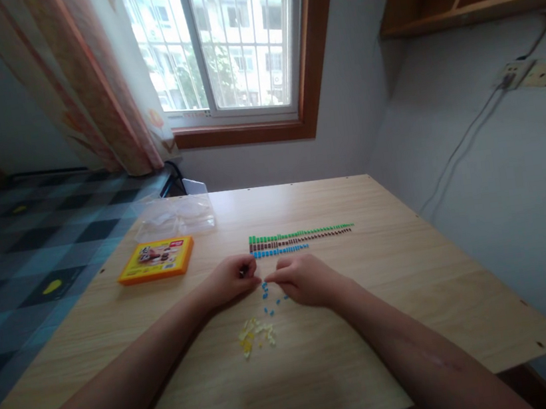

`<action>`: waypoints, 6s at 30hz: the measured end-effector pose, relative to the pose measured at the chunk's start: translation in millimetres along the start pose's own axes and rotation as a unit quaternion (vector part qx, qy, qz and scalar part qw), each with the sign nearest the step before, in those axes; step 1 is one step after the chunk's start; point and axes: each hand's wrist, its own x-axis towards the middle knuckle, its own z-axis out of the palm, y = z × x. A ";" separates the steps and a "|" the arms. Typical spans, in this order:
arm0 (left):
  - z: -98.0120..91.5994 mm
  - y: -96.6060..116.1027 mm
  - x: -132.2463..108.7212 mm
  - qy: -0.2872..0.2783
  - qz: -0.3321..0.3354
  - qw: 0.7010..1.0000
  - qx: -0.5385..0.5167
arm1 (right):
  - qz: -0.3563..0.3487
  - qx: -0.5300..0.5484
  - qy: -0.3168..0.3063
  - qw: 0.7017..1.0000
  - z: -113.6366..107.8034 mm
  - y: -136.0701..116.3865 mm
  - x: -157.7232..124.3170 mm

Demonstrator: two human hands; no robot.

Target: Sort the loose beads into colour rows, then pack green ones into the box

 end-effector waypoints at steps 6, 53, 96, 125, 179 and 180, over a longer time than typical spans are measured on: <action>-1.3 0.8 0.9 0.001 -0.004 1.000 -0.007 | -0.003 -0.039 -0.011 0.999 4.9 0.1 5.9; -5.4 8.1 -2.4 -0.028 -0.032 0.998 -0.046 | 0.238 -0.097 0.052 0.965 -34.3 86.5 -24.7; -1.4 0.6 -0.6 -0.017 -0.005 0.999 -0.047 | -0.010 -0.056 -0.018 0.998 -2.4 -7.9 4.5; -6.4 6.8 -2.5 -0.027 -0.033 0.998 -0.043 | 0.241 -0.046 -0.008 0.970 -54.1 84.2 -33.9; -4.4 3.9 -1.7 -0.028 -0.023 0.998 -0.046 | 0.264 -0.092 0.010 0.960 -45.1 66.0 -20.0; -4.3 4.2 -1.9 -0.027 -0.023 0.998 -0.045 | 0.267 -0.093 0.010 0.959 -45.3 65.3 -19.8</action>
